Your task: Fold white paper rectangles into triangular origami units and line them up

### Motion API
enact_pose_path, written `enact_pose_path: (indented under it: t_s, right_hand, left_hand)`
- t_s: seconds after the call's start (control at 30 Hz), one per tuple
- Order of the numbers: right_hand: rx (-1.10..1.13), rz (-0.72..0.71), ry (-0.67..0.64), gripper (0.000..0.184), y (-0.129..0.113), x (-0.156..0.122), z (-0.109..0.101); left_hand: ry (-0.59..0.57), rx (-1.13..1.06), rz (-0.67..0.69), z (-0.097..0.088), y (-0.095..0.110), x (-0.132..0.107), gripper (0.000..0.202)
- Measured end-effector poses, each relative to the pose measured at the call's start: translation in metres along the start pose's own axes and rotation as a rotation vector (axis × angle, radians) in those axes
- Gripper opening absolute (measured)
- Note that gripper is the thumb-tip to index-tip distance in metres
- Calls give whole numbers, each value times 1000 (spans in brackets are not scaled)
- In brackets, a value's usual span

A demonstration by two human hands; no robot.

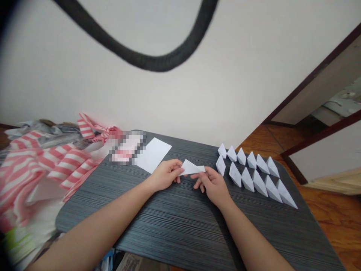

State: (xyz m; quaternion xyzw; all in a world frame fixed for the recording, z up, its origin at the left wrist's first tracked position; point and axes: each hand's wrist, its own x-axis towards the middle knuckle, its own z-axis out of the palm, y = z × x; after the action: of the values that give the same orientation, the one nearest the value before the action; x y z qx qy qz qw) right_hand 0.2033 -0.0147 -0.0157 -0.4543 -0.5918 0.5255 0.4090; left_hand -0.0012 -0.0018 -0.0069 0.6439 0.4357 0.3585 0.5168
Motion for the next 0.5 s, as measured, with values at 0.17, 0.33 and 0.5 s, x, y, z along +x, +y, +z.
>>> enact_pose_path:
  t_s: [0.17, 0.33, 0.5]
  right_hand:
    - [-149, 22, -33, 33, -3, -2, 1]
    - [-274, -38, -99, 27, -4, -5, 4]
    - [-193, -112, 38, 24, -1, -4, 4]
  left_hand:
    - [-79, -84, 1, 1, 2, -2, 34]
    - [-142, -118, -33, 5, 4, -5, 33]
    - [-140, -224, -88, 5, 8, -5, 28]
